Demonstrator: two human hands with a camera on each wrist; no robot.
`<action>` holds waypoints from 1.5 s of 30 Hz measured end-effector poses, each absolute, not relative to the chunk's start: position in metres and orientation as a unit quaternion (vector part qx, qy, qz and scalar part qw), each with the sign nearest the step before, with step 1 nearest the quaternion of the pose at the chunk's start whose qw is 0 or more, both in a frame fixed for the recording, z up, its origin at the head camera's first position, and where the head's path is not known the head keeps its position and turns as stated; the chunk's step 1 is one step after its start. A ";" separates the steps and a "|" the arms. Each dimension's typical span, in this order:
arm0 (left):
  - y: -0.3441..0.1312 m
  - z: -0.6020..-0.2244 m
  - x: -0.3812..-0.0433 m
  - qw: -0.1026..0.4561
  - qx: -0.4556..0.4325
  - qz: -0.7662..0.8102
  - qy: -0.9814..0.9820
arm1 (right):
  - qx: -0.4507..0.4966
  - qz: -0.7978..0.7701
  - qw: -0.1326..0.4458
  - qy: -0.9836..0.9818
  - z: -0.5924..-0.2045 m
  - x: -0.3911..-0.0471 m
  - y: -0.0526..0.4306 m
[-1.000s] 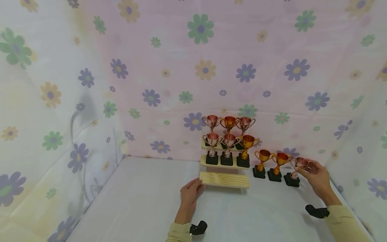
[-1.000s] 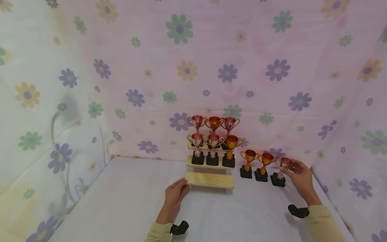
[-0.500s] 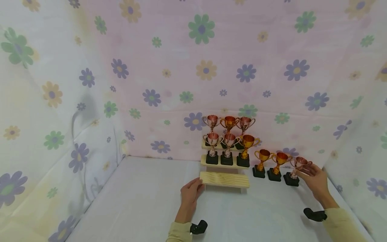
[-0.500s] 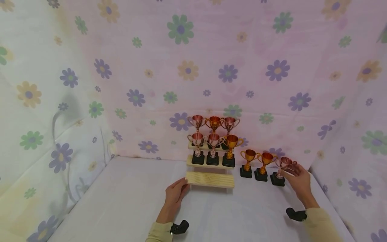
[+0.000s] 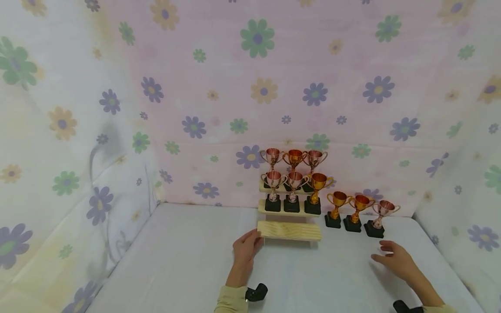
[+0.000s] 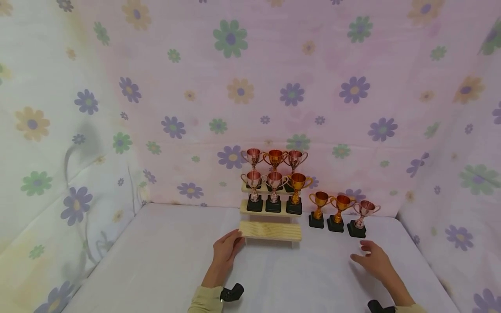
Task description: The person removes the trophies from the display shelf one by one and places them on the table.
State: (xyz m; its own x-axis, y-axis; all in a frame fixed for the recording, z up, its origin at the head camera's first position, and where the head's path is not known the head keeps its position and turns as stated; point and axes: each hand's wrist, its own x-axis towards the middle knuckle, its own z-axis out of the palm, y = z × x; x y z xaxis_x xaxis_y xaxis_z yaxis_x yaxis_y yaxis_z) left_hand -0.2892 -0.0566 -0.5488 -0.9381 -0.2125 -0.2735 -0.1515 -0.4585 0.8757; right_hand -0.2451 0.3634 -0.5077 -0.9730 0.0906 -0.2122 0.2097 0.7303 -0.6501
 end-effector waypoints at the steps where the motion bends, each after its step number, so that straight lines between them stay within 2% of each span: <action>1: -0.057 -0.549 -0.289 0.018 0.177 -0.835 -0.521 | 0.068 -0.357 0.085 0.928 -0.507 -0.242 0.357; 9: -0.059 -0.552 -0.293 0.029 0.184 -0.834 -0.520 | -0.066 -0.370 0.019 0.927 -0.476 -0.232 0.308; 21: -0.055 -0.553 -0.293 0.032 0.188 -0.833 -0.520 | -0.130 -0.401 -0.212 0.882 -0.430 -0.252 0.242; 25: -0.054 -0.554 -0.292 0.027 0.189 -0.834 -0.517 | -0.131 -0.443 -0.261 0.848 -0.420 -0.265 0.228; 29: -0.054 -0.555 -0.291 0.024 0.190 -0.834 -0.517 | -0.103 -0.475 -0.271 0.830 -0.408 -0.278 0.220; 34: -0.054 -0.557 -0.291 0.026 0.186 -0.833 -0.521 | -0.088 -0.516 -0.244 0.816 -0.399 -0.294 0.215; 39: -0.055 -0.557 -0.290 0.026 0.182 -0.834 -0.520 | -0.089 -0.542 -0.214 0.808 -0.399 -0.307 0.210; 45: -0.055 -0.554 -0.290 0.028 0.175 -0.835 -0.520 | -0.078 -0.544 -0.205 0.810 -0.406 -0.320 0.206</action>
State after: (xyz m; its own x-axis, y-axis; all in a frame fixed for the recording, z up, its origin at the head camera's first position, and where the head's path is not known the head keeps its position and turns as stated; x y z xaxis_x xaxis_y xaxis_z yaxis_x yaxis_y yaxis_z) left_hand -0.2897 -0.0548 -0.5544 -0.9370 -0.2287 -0.2642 -0.1360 -0.4576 0.8787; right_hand -0.3199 0.2065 -0.4058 -0.9034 0.0970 0.4178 -0.3500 0.3963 -0.8488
